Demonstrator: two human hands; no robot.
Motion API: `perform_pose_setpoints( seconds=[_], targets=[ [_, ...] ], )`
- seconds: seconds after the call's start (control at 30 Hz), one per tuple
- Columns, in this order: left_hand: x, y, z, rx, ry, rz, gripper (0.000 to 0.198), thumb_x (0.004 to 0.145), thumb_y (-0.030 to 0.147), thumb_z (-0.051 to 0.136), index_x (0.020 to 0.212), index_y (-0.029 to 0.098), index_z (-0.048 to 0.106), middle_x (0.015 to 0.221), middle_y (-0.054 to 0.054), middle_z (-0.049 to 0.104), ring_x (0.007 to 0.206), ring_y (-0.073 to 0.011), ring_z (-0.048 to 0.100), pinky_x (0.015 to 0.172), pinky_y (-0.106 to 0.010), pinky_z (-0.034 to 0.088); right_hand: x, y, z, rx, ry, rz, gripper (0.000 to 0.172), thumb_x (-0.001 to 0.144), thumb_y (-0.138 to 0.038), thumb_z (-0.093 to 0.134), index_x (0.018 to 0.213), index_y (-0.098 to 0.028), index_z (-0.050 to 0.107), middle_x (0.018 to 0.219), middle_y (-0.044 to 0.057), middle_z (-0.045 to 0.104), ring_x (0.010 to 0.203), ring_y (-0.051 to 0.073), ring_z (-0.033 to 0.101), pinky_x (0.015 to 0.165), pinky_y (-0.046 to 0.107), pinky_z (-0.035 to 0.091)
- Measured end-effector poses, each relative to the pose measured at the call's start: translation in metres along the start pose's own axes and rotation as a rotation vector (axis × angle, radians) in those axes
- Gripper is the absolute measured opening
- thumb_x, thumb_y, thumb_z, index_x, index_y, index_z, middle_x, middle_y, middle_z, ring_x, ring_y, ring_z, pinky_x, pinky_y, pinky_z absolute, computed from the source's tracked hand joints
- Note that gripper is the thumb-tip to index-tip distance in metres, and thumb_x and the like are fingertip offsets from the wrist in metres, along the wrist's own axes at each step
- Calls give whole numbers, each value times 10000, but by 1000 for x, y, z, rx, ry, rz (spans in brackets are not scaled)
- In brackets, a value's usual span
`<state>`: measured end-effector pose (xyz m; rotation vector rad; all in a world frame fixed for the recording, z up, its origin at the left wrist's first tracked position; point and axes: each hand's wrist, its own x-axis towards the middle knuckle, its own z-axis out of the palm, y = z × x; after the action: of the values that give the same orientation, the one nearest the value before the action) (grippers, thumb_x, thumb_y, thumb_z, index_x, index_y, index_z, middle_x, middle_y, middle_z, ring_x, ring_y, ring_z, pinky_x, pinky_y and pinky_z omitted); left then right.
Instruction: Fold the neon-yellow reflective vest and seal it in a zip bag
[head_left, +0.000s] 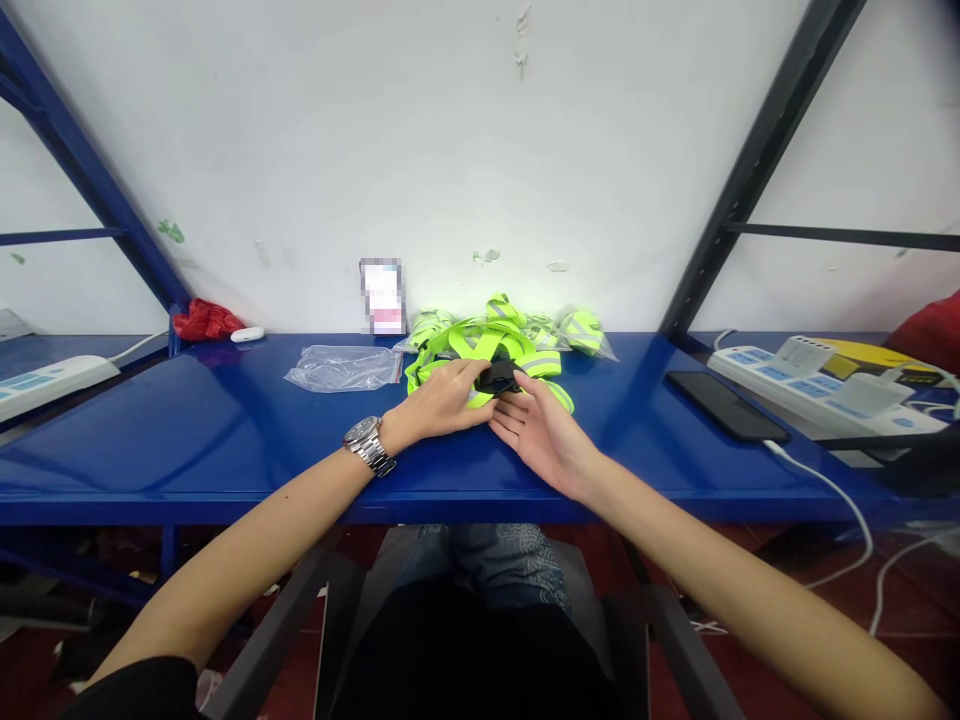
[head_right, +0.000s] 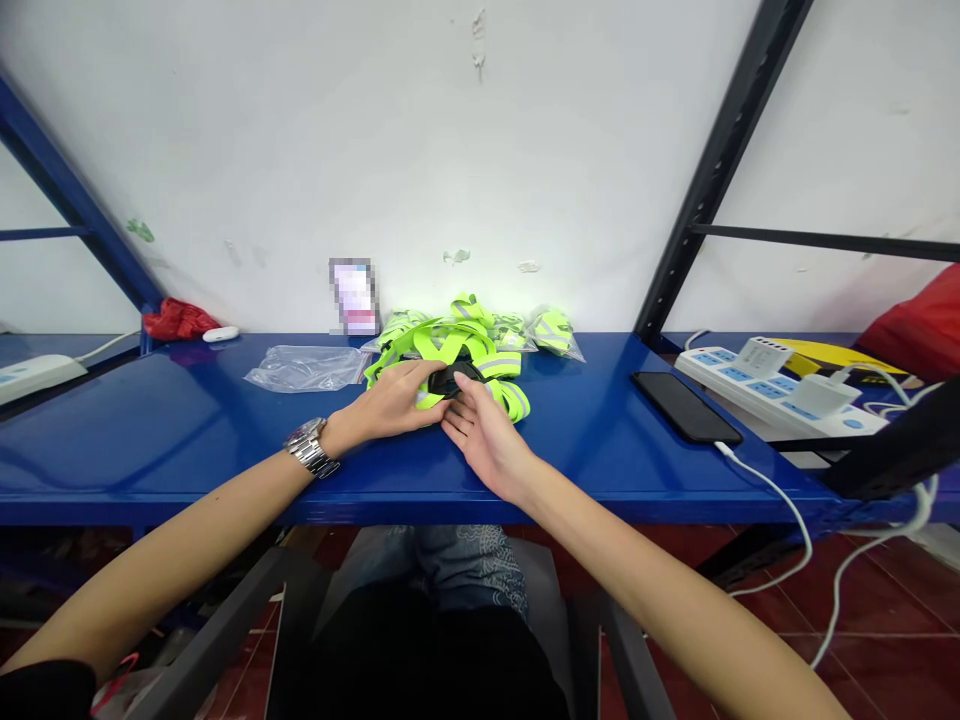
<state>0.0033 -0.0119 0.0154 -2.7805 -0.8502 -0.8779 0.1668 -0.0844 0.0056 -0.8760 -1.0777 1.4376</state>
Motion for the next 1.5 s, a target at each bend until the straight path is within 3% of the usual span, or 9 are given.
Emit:
perform_pose_setpoints(
  seconds=[0.13,0.33,0.43,0.57,0.73,0.9,1.03,1.2,1.5],
  targets=[
    [0,0,0,-30,77,18,425,852,312,562,1234,129,537,1177,-152,652,1085,-267,630,931,-433,517,-1,3,15,163,101,21,359,863,-495,534,1124,-250,563,1166,76,658,1103,213,630,912,370,533],
    [-1,1,-1,-67,161,31,406,870,343,557,1210,121,556,1161,-148,661,1083,-254,636,938,-421,522,-10,2,28,203,19,28,452,916,-601,326,1121,-268,553,1202,74,655,1149,232,619,880,402,544],
    [-4,-1,0,-39,114,72,429,876,339,553,1237,109,542,1169,-159,648,1085,-255,628,929,-406,525,3,-2,23,295,233,-71,455,896,-611,352,1048,-247,578,1106,88,686,1097,245,641,842,392,566],
    [-9,-8,3,46,-15,134,426,898,336,533,1277,143,520,1163,-148,638,1059,-258,622,906,-403,523,25,0,6,497,517,-161,210,801,-369,606,959,-235,573,997,40,709,997,213,676,807,342,591],
    [-11,-11,8,167,-173,210,433,905,304,526,1297,121,505,1176,-182,626,1025,-279,619,881,-414,513,35,3,-12,532,503,-190,235,659,-201,709,838,-216,557,793,-10,692,757,170,689,686,297,607],
    [-10,-6,7,229,-238,251,475,908,301,544,1330,89,496,1214,-194,615,1024,-299,618,885,-425,494,36,2,-24,304,587,-165,314,563,-141,735,841,-179,595,835,24,708,751,203,687,700,342,598],
    [-7,-3,5,228,-313,240,457,923,298,522,1335,99,519,1149,-169,646,972,-277,636,855,-401,493,30,4,-37,-309,468,-425,439,602,-186,704,1029,-179,601,994,54,716,882,233,668,806,371,557],
    [-4,-3,8,230,-318,239,351,919,323,525,1202,146,633,1134,-149,642,1013,-278,622,859,-392,482,23,1,-53,-1203,124,-650,135,722,-130,529,808,-183,619,876,94,671,792,243,628,719,337,479],
    [-6,0,2,266,-284,167,430,942,495,469,1044,114,639,1046,-135,661,985,-275,608,902,-431,438,17,-14,-59,-1555,-392,-672,279,867,-456,580,874,-178,591,956,99,657,898,253,584,807,356,421]
  ],
)
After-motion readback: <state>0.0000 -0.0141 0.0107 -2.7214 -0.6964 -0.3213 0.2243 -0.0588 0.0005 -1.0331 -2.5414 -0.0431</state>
